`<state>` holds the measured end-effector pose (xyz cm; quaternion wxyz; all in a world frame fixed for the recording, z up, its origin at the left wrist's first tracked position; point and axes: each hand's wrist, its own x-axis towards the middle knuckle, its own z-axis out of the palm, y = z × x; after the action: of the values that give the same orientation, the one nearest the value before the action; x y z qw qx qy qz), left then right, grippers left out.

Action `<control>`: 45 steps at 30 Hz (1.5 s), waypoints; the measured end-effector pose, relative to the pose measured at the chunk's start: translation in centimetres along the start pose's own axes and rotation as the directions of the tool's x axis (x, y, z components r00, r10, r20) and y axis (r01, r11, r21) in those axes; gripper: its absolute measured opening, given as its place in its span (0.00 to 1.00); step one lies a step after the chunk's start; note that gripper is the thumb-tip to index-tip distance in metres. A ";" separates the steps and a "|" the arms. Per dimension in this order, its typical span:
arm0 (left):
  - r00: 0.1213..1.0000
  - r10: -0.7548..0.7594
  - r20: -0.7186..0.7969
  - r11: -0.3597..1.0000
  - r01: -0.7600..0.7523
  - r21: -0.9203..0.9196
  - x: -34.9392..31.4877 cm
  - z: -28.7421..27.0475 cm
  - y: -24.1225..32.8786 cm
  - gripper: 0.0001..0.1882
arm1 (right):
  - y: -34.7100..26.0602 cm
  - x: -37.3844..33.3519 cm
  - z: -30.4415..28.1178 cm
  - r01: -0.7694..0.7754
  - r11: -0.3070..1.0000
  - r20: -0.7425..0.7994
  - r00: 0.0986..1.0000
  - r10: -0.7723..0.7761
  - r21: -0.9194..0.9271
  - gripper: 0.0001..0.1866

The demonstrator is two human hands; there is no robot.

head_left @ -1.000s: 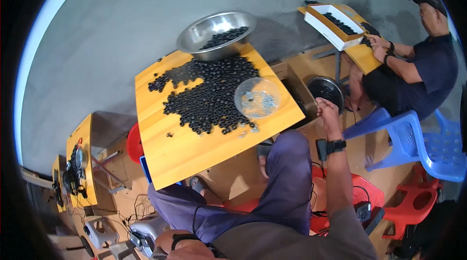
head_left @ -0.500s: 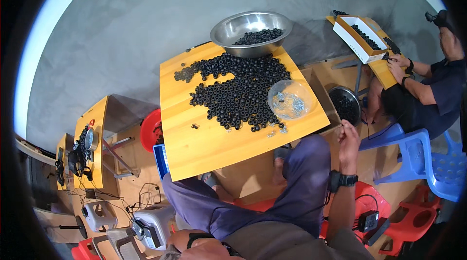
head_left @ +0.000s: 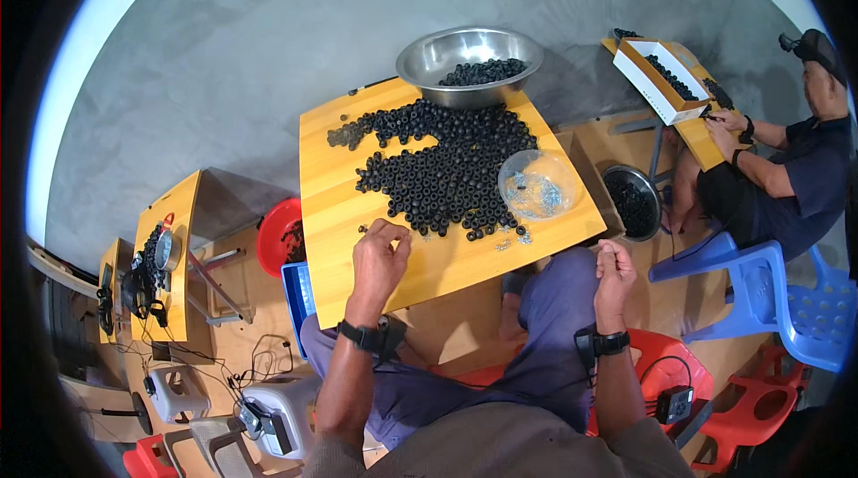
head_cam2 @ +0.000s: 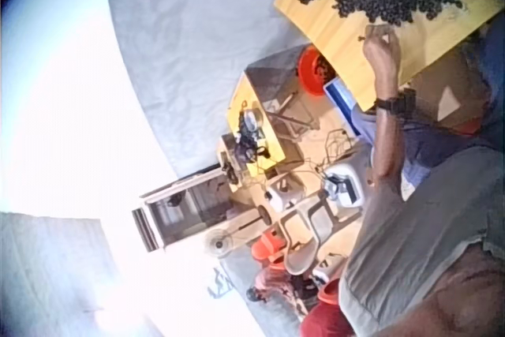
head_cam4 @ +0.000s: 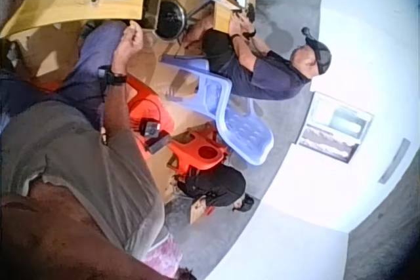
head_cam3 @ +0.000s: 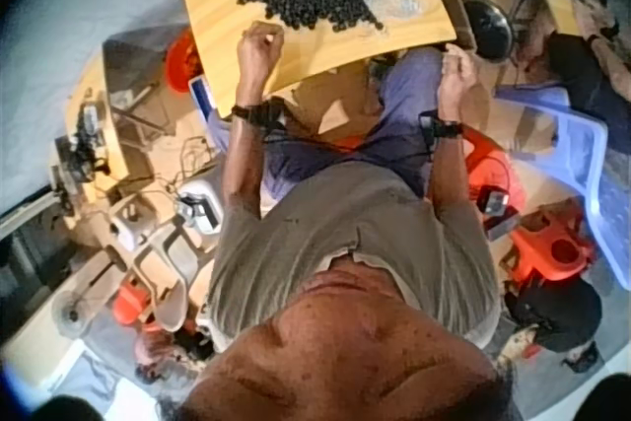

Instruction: Manually sorting and assembling small black plastic and rubber components at a workstation.

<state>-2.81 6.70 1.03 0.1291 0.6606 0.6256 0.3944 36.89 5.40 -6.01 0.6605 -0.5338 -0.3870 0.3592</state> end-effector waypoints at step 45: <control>0.902 0.235 0.362 0.928 -0.097 -0.360 -8.1 -1.0 6.4 0.16 | -2.9 -11.6 10.5 -0.867 0.497 0.817 0.263 0.513 -0.033 0.10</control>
<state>1.88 -2.36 3.02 0.3291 0.7471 0.4507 0.3611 22.55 -0.88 -3.29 0.3020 -0.2929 -0.2442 0.8737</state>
